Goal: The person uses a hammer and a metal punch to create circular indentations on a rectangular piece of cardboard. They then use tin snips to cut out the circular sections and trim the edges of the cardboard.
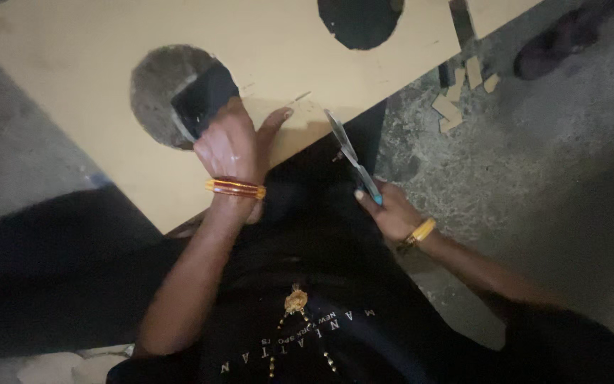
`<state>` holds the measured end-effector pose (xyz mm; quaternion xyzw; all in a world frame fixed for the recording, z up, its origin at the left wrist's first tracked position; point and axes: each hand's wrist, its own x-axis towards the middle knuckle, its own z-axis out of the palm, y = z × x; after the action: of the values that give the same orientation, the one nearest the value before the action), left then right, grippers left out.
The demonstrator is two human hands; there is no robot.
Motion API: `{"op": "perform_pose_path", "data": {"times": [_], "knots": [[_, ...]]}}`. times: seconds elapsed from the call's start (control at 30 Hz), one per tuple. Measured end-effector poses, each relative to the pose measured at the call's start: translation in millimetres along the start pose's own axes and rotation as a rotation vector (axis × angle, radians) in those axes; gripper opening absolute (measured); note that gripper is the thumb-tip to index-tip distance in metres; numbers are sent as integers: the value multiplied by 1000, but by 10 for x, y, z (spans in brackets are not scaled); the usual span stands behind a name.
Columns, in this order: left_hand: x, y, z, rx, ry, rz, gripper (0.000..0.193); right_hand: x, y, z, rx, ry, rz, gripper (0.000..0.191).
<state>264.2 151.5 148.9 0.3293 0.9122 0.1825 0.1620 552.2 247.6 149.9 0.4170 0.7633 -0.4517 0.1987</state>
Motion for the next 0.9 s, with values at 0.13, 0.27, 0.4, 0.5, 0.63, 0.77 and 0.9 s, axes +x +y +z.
{"op": "perform_pose_path", "data": {"times": [0.13, 0.27, 0.4, 0.5, 0.63, 0.77, 0.9], "knots": [[17, 7, 17, -3, 3, 12, 73, 80, 133, 60, 17, 13, 75, 46], [36, 35, -25, -41, 33, 15, 73, 119, 115, 60, 19, 108, -43, 47], [-45, 32, -97, -38, 128, 94, 71, 73, 2, -61, -50, -43, 128, 54], [-211, 38, -112, -4, 177, 130, 70, -39, -85, -161, 16, -97, 112, 52], [-351, 78, -56, 48, 165, 107, 70, -156, -163, -212, 336, -192, 131, 44], [-302, 72, 3, 39, 101, 23, 67, -88, -139, -136, -72, -101, 248, 54], [-235, 11, 24, 47, 77, -18, 66, 85, -4, 44, -25, -10, 48, 51]]}}
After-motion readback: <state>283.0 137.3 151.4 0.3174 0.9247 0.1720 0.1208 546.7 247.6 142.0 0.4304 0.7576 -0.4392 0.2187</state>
